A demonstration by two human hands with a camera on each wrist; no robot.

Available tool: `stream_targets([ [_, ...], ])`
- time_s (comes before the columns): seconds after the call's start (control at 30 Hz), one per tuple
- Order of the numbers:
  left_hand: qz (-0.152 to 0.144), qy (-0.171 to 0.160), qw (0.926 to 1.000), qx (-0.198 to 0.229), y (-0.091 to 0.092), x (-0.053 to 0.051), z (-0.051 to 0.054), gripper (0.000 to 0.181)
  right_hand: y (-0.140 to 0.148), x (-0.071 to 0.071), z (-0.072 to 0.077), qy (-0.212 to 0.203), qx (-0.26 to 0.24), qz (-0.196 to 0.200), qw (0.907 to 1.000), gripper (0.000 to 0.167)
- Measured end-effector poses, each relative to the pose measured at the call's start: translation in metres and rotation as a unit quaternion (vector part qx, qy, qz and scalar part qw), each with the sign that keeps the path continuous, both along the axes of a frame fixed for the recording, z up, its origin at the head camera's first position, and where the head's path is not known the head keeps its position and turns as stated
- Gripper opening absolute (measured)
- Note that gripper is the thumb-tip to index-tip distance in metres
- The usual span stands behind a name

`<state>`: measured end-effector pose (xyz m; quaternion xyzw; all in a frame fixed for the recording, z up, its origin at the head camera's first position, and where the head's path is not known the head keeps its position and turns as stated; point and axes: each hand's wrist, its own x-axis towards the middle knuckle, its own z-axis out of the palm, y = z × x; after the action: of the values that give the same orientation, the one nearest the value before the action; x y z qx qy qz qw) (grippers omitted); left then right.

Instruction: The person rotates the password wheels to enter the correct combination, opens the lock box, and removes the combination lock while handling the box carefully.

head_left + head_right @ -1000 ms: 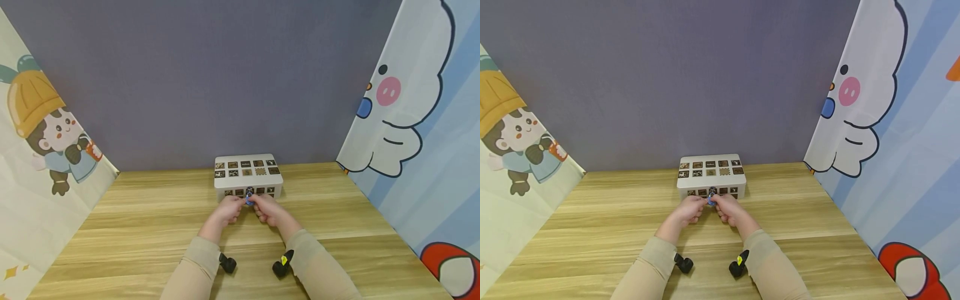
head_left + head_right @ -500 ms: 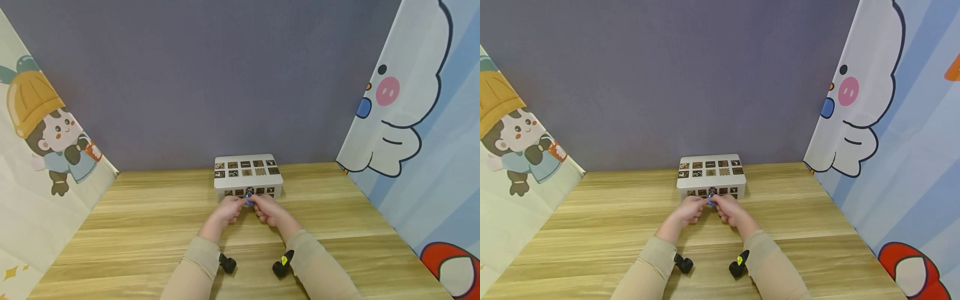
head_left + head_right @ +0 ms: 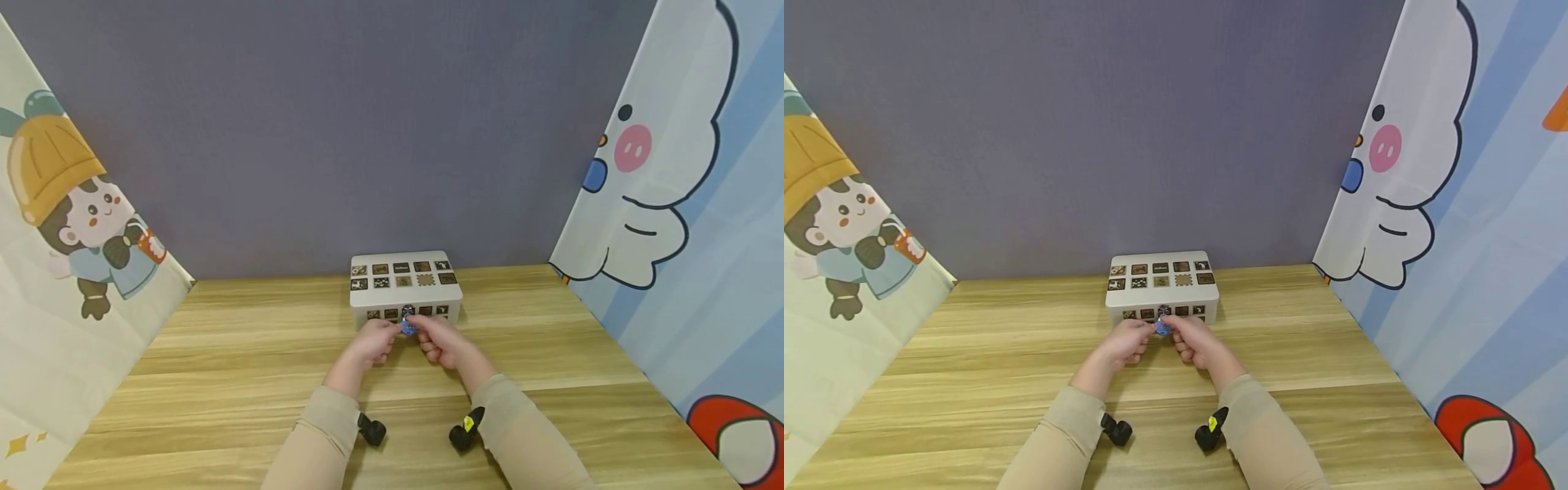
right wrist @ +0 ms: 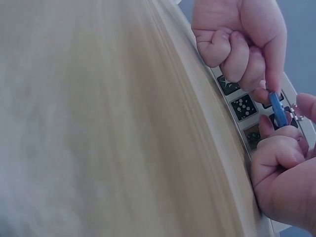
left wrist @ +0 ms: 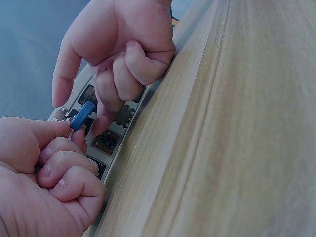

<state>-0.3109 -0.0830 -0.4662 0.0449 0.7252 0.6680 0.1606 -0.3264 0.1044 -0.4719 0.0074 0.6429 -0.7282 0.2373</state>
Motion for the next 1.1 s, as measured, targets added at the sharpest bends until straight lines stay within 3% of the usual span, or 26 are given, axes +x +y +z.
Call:
stream_targets([
  [0.13,0.0,0.002,1.0,0.001,0.0,0.0,0.001,0.029,0.003,0.001,0.003,-0.009,-0.01,0.007,0.9999,0.039],
  [0.43,0.002,0.0,1.0,0.001,0.001,0.001,0.002,0.03,0.011,0.001,0.004,-0.015,-0.012,0.014,0.9997,0.028],
  [1.1,0.008,-0.004,1.0,0.002,0.003,0.003,0.003,0.026,0.018,0.003,0.006,-0.012,-0.016,0.019,0.9996,0.033],
])
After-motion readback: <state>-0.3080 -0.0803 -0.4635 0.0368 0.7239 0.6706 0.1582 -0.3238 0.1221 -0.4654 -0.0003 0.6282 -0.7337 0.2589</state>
